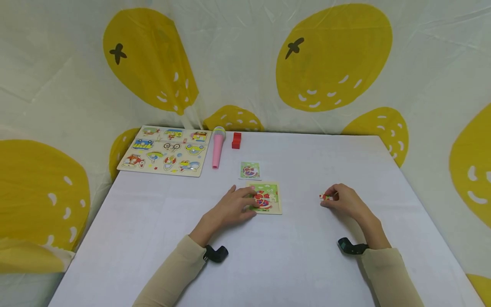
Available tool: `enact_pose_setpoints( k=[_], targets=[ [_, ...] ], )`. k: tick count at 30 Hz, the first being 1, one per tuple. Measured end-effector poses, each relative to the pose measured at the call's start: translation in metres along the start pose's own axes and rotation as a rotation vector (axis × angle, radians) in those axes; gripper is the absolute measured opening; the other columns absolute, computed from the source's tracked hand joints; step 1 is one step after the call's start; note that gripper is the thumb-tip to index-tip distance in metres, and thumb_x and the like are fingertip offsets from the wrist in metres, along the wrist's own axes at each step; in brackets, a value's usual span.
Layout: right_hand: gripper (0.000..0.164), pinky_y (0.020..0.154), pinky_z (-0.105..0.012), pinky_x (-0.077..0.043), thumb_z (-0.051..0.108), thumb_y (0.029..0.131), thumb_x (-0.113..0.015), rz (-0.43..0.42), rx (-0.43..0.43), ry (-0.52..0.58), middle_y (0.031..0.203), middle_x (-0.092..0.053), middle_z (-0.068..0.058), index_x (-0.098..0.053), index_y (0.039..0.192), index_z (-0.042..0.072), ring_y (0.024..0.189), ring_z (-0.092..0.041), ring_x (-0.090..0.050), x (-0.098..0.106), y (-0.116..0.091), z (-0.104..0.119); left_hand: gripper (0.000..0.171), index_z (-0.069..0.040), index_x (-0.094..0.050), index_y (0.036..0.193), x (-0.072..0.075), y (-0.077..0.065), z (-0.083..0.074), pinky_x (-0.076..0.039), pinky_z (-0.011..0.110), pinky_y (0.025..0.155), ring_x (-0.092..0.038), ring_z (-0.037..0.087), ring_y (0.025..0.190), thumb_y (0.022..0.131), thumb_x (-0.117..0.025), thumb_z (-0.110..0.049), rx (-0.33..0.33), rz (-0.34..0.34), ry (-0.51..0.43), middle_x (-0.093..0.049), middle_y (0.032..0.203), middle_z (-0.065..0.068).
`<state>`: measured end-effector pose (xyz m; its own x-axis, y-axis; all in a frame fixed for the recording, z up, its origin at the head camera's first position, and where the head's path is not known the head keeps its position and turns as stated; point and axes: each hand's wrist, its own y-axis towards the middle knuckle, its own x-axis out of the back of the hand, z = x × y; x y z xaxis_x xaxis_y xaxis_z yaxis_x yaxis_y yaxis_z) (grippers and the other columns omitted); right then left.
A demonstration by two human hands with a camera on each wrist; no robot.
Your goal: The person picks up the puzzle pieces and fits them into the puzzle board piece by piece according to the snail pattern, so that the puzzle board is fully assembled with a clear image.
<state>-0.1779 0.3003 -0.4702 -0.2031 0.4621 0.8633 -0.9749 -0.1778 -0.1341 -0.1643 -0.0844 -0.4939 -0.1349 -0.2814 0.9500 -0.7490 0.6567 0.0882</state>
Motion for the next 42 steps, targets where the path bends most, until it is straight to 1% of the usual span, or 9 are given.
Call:
enact_pose_setpoints(
  k=[5,9,14,19,24,29,33,37,42],
  targets=[
    [0.043,0.07,-0.026,-0.045,0.029,0.075,-0.078,-0.024,0.007,0.038,0.093,-0.062,-0.01,-0.06,0.104,0.003,0.085,-0.021,-0.055,-0.003,-0.002,-0.002,0.023,-0.033,-0.067,0.107,0.0,-0.001,-0.001,-0.025,0.058,0.112,-0.039,0.014,0.135,0.086,-0.063,-0.042,-0.005,-0.005,-0.002,-0.049,0.136,-0.006],
    [0.044,0.07,-0.025,-0.044,0.026,0.076,-0.077,-0.048,0.04,0.045,0.092,-0.06,-0.009,-0.061,0.11,0.003,0.084,-0.02,-0.054,-0.005,-0.002,-0.004,0.023,-0.033,-0.067,0.107,0.0,0.0,-0.001,-0.026,0.058,0.112,-0.038,0.014,0.135,0.086,-0.063,-0.042,-0.004,-0.007,0.004,-0.049,0.136,-0.006],
    [0.037,0.07,-0.026,-0.044,0.026,0.08,-0.073,-0.064,0.052,0.041,0.091,-0.061,-0.008,-0.062,0.109,0.006,0.083,-0.019,-0.054,-0.005,-0.002,-0.005,0.023,-0.033,-0.067,0.107,0.001,-0.001,-0.001,-0.025,0.058,0.113,-0.038,0.014,0.135,0.086,-0.063,-0.042,-0.001,-0.005,0.0,-0.049,0.137,-0.006],
    [0.027,0.071,-0.022,-0.046,0.024,0.088,-0.066,-0.08,0.083,0.051,0.094,-0.065,-0.005,-0.061,0.11,0.01,0.083,-0.015,-0.055,-0.005,-0.001,-0.001,0.023,-0.032,-0.067,0.108,0.002,-0.001,-0.001,-0.024,0.058,0.113,-0.038,0.014,0.136,0.086,-0.063,-0.041,0.005,0.002,-0.006,-0.049,0.137,-0.005],
    [0.024,0.069,-0.017,-0.047,0.023,0.091,-0.062,-0.076,0.133,0.09,0.093,-0.067,-0.003,-0.061,0.111,0.01,0.08,-0.011,-0.055,-0.003,0.001,0.012,0.024,-0.033,-0.067,0.108,0.0,-0.001,0.0,-0.024,0.057,0.114,-0.037,0.014,0.136,0.087,-0.062,-0.042,0.005,0.001,-0.01,-0.048,0.137,-0.006],
    [0.022,0.064,-0.017,-0.047,0.02,0.09,-0.062,-0.07,0.177,0.119,0.088,-0.066,-0.002,-0.061,0.11,0.011,0.077,-0.011,-0.054,-0.003,0.005,0.03,0.024,-0.033,-0.067,0.108,0.0,-0.001,0.0,-0.025,0.057,0.113,-0.038,0.014,0.136,0.087,-0.062,-0.043,-0.001,-0.007,-0.009,-0.049,0.137,-0.006],
    [0.023,0.06,-0.018,-0.047,0.02,0.089,-0.064,-0.056,0.188,0.126,0.083,-0.063,-0.001,-0.061,0.11,0.011,0.074,-0.012,-0.054,-0.006,0.01,0.043,0.024,-0.033,-0.067,0.108,0.0,-0.001,0.001,-0.025,0.058,0.113,-0.038,0.014,0.135,0.087,-0.062,-0.043,-0.007,-0.011,-0.011,-0.049,0.137,-0.005],
    [0.025,0.06,-0.019,-0.048,0.019,0.088,-0.065,-0.027,0.192,0.151,0.081,-0.062,-0.001,-0.061,0.11,0.01,0.071,-0.013,-0.055,-0.011,0.016,0.056,0.024,-0.033,-0.066,0.108,0.0,-0.001,0.001,-0.025,0.058,0.112,-0.039,0.014,0.135,0.086,-0.062,-0.043,-0.011,-0.014,-0.011,-0.049,0.136,-0.006],
    [0.025,0.062,-0.019,-0.049,0.019,0.088,-0.065,0.021,0.202,0.176,0.083,-0.064,-0.002,-0.06,0.111,0.009,0.073,-0.013,-0.056,-0.018,0.022,0.073,0.024,-0.034,-0.066,0.109,0.0,0.0,0.001,-0.025,0.058,0.113,-0.038,0.014,0.135,0.087,-0.062,-0.043,-0.008,-0.01,-0.01,-0.048,0.137,-0.006]
  ],
)
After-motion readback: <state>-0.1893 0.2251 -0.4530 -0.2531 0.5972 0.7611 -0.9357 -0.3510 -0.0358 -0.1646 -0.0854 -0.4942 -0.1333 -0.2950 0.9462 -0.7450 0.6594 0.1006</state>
